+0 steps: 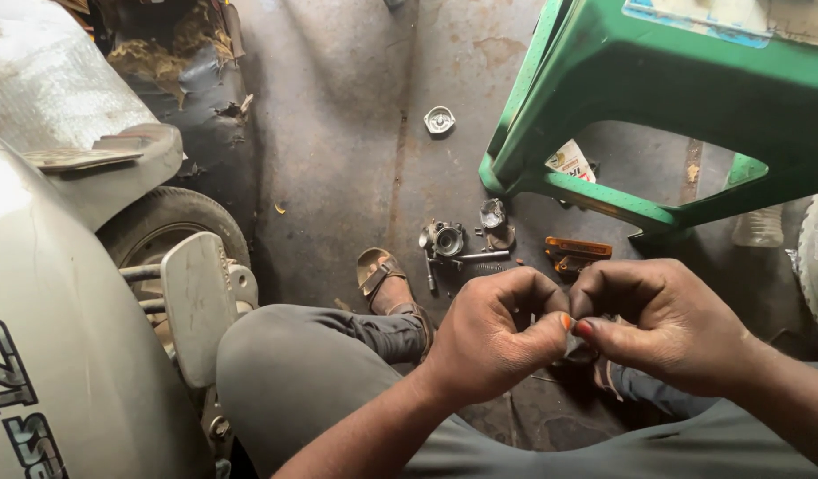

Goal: Repairing or cleaning a motorcycle carburetor by inspecting and handling small components.

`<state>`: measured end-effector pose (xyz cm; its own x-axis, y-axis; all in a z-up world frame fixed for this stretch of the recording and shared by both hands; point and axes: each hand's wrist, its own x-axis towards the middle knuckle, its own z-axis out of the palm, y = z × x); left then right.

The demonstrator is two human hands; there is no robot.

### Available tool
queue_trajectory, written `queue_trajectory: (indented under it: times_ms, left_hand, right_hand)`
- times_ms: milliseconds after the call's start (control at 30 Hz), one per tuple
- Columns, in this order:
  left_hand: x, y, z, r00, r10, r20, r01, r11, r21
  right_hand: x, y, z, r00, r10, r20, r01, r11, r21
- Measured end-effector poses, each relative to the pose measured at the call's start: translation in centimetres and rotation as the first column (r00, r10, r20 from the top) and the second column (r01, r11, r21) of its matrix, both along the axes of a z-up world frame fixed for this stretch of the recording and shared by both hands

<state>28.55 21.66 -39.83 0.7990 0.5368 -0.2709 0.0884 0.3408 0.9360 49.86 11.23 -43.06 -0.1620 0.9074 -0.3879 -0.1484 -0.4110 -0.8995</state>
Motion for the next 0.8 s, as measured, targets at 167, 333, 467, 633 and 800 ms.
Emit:
queue_trajectory:
  times_ms: [167, 333, 467, 633, 800]
  left_hand:
    - [0.1, 0.0, 0.0, 1.000, -0.003, 0.010, 0.003, 1.000, -0.004]
    - [0.2, 0.2, 0.8, 0.999, 0.024, -0.026, -0.023, 0.998, 0.065]
    - [0.3, 0.1, 0.9, 0.998, 0.060, -0.031, -0.053, 0.980, 0.192]
    - [0.3, -0.1, 1.1, 0.996, 0.083, -0.032, -0.069, 0.945, 0.319]
    - [0.4, -0.1, 1.1, 0.994, 0.098, -0.037, -0.076, 0.917, 0.391]
  right_hand:
    - [-0.3, 0.8, 1.4, 0.992, -0.026, 0.125, 0.030, 0.999, -0.029]
    - [0.3, -0.1, -0.1, 0.994, -0.060, 0.092, 0.063, 0.998, -0.025]
    - [0.2, 0.0, -0.1, 0.995, -0.057, 0.087, 0.056, 0.998, 0.011]
    - [-0.4, 0.8, 1.5, 0.937, -0.075, 0.342, 0.083, 0.997, -0.008]
    - [0.4, -0.6, -0.7, 0.896, -0.020, 0.443, 0.040, 0.999, -0.035]
